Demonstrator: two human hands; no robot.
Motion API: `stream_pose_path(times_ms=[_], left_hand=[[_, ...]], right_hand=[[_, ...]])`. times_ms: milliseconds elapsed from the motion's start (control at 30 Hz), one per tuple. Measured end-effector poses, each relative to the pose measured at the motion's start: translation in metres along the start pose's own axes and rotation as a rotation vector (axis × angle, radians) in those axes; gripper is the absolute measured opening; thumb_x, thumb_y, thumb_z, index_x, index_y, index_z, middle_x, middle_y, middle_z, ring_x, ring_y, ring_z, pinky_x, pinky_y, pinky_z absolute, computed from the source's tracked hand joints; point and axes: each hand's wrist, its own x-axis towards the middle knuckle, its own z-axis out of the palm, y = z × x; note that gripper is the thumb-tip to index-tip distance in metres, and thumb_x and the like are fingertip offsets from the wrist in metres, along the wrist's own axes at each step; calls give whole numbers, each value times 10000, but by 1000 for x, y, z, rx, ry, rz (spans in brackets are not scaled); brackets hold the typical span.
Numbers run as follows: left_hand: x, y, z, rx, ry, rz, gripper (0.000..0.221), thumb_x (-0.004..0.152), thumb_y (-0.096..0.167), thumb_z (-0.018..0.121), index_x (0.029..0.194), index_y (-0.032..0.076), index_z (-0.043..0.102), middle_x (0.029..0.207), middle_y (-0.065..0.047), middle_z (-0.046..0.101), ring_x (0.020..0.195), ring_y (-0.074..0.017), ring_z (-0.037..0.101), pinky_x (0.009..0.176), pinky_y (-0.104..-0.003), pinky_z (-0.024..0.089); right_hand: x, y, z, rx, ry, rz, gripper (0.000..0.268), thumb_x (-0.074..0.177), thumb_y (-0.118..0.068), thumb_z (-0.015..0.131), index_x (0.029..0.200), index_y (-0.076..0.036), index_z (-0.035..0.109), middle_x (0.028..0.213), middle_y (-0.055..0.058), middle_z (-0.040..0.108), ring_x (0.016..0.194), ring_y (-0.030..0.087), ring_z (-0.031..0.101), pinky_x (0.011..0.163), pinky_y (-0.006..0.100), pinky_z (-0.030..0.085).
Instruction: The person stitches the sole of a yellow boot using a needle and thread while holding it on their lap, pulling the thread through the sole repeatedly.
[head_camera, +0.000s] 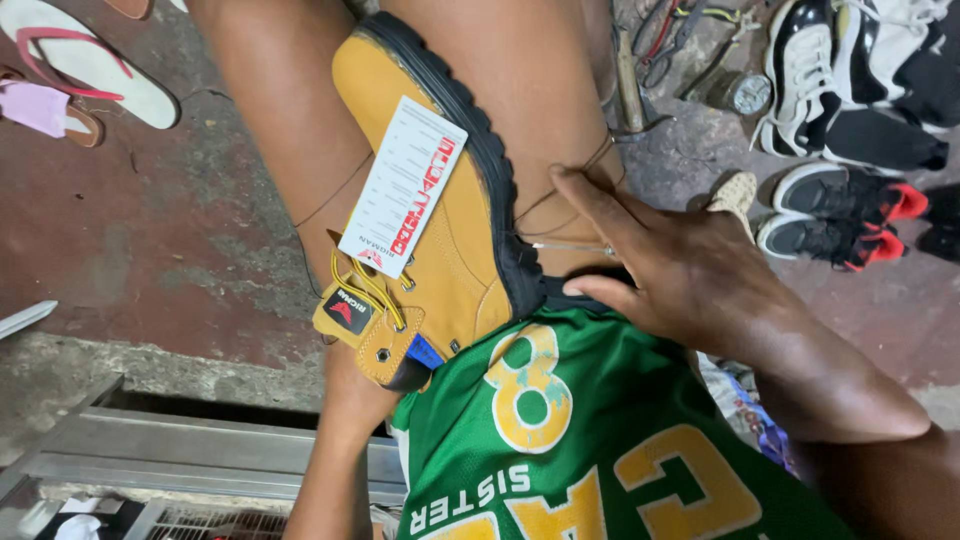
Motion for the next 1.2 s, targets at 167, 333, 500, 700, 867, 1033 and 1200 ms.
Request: stream_pose_path(times_ms=[167, 333, 500, 700, 867, 1033, 1200], left_hand=[[-8, -20, 21, -120, 167, 7, 396, 879, 166, 728, 1234, 16, 637, 1190, -166, 684, 1099, -344, 667, 932, -425, 512], [-15, -17, 27, -61, 296, 101, 446, 881, 136, 749, 1284, -4, 621, 1284, -169, 637, 1181, -354, 620, 1020, -432, 469], [-21, -6, 32, -486, 343, -85, 500, 868, 129, 780, 1301, 5, 564, 1256, -105, 628, 1127, -228, 615, 994, -377, 495], [-19, -24, 19, -108, -6, -25, 477, 761, 116, 780, 1212, 30, 651, 1194, -151, 684, 1106, -357, 647, 949, -447, 514], [-13, -35, 27, 60, 2, 226, 583, 682, 91, 736, 1246, 1, 617, 1251, -218, 630, 1196, -464, 567, 1025, -529, 436], [-15, -48, 45, -144, 90, 217, 484, 900, 108, 693, 1360, 0, 587, 1363, -212, 620, 1271, -414, 587, 1081, -501, 450], [-21, -56, 58, -97, 165, 193, 464, 871, 160, 736, 1294, 16, 610, 1266, -182, 645, 1195, -381, 604, 1026, -488, 465]], right_hand=[[37, -33, -11, 267, 327, -205, 745, 912, -342, 771, 1496, -90, 383, 1195, 234, 678, 1022, 319, 720, 793, 398, 608], [39, -25, 0, 291, -58, 169, 373, 907, -342, 790, 1151, -99, 645, 804, 36, 761, 705, 151, 730, 607, 327, 560], [13, 9, 20, 481, 45, -15, 126, 946, -149, 733, 913, -80, 632, 884, 80, 722, 778, 150, 707, 705, 296, 563], [19, 0, 26, 1142, 220, -54, 114, 1025, -69, 511, 913, -49, 506, 1092, 137, 654, 914, 118, 609, 834, 288, 526], [36, -19, 55, 1306, 146, -37, 159, 1126, -82, 551, 980, -45, 500, 846, 15, 575, 730, 42, 567, 674, 235, 487], [56, -30, 58, 672, 372, -167, 218, 1014, -58, 678, 843, -36, 544, 713, 69, 548, 582, 176, 527, 556, 341, 422], [72, -33, 56, 554, 444, -249, 242, 990, -43, 706, 817, -56, 537, 661, 82, 517, 560, 239, 542, 545, 382, 425]])
